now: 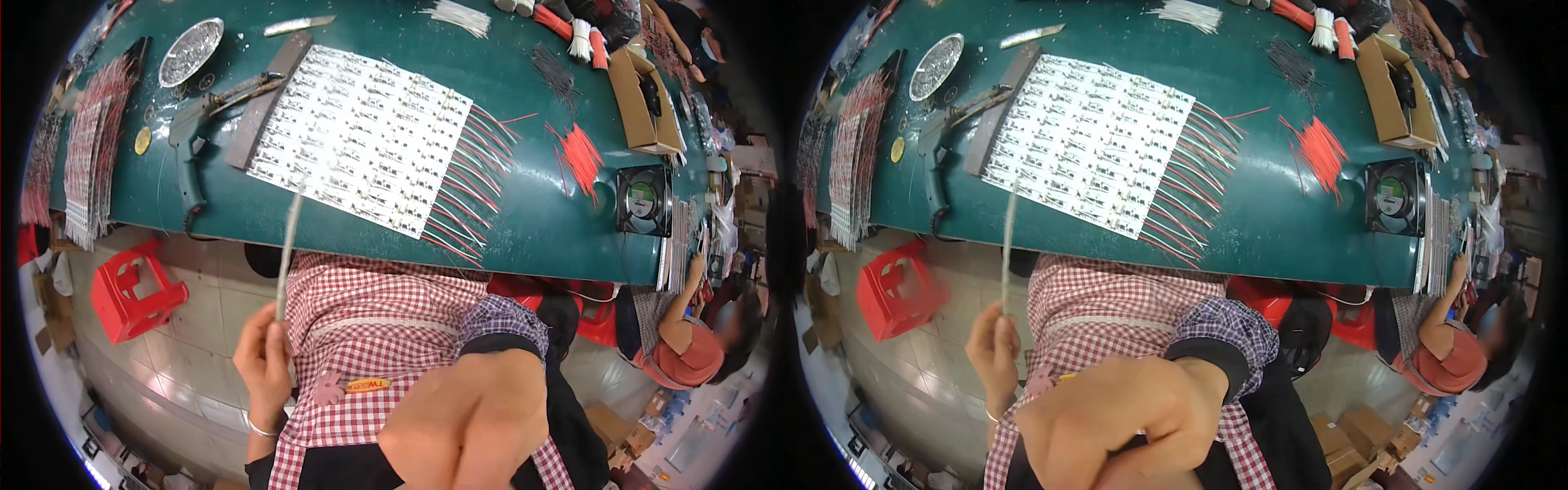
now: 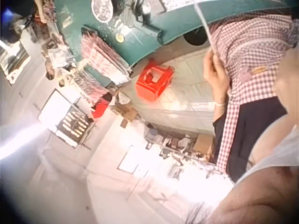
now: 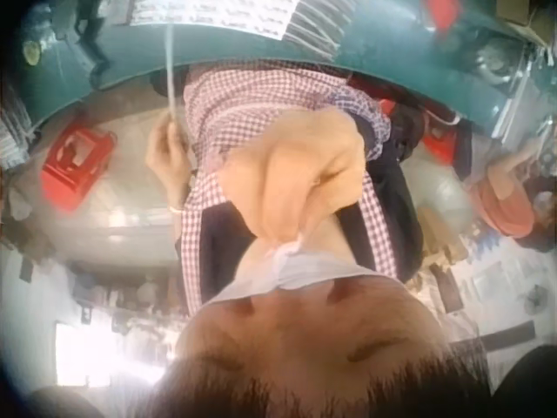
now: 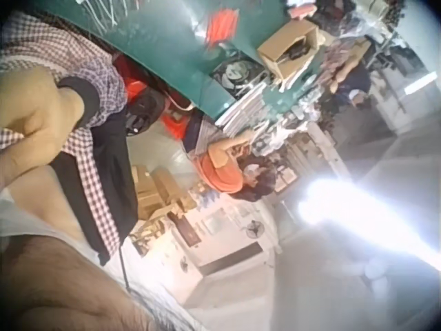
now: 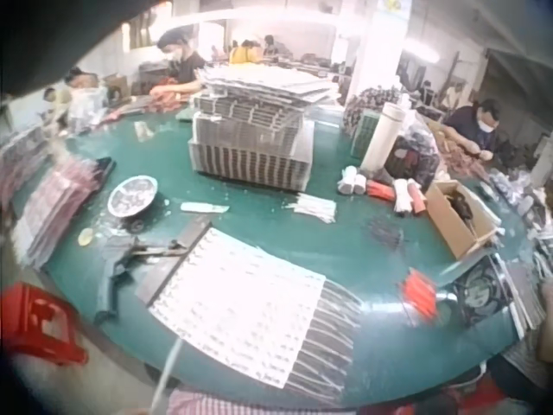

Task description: The person solders white and red wires onto an LED board using a soldering iron, positioning and aligning the wires on the board by hand and with a thin stick.

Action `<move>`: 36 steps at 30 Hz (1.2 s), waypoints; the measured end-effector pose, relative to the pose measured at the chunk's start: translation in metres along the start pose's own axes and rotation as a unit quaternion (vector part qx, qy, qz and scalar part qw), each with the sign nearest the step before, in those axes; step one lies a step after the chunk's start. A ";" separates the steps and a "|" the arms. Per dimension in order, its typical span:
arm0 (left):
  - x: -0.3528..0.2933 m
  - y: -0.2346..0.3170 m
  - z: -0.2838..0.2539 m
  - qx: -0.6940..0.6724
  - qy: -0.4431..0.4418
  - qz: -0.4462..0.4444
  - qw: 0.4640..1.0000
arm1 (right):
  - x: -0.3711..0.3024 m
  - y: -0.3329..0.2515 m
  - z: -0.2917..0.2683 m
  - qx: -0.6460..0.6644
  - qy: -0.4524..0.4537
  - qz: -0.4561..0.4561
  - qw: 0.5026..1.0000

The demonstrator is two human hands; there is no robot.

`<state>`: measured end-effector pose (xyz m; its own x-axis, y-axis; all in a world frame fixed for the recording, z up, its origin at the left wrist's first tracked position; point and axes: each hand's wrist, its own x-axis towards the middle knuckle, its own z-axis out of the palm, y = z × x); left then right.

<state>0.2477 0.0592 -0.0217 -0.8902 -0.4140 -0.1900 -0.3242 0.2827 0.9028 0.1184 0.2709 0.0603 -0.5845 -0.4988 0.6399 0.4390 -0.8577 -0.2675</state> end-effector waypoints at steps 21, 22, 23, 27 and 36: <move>-0.018 0.002 0.004 0.112 -0.099 0.008 0.989 | -0.073 -0.028 -0.099 -0.891 0.161 0.142 0.401; -0.018 0.001 0.005 0.112 -0.098 0.010 0.989 | -0.073 -0.029 -0.098 -0.891 0.161 0.140 0.401; -0.018 -0.002 0.007 0.108 -0.091 -0.014 0.990 | -0.073 -0.030 -0.097 -0.893 0.159 0.134 0.400; -0.014 0.000 0.011 0.109 -0.072 0.033 0.991 | -0.073 -0.029 -0.099 -0.891 0.155 0.128 0.406; -0.021 0.004 0.007 0.133 -0.084 0.036 0.987 | -0.075 -0.025 -0.097 -0.887 0.159 0.126 0.416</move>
<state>0.2628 0.0754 -0.0172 -0.9471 -0.2424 -0.2103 -0.3110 0.5321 0.7875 0.0853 0.3181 -0.0507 -0.8570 -0.3496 0.3786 -0.5144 0.6239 -0.5884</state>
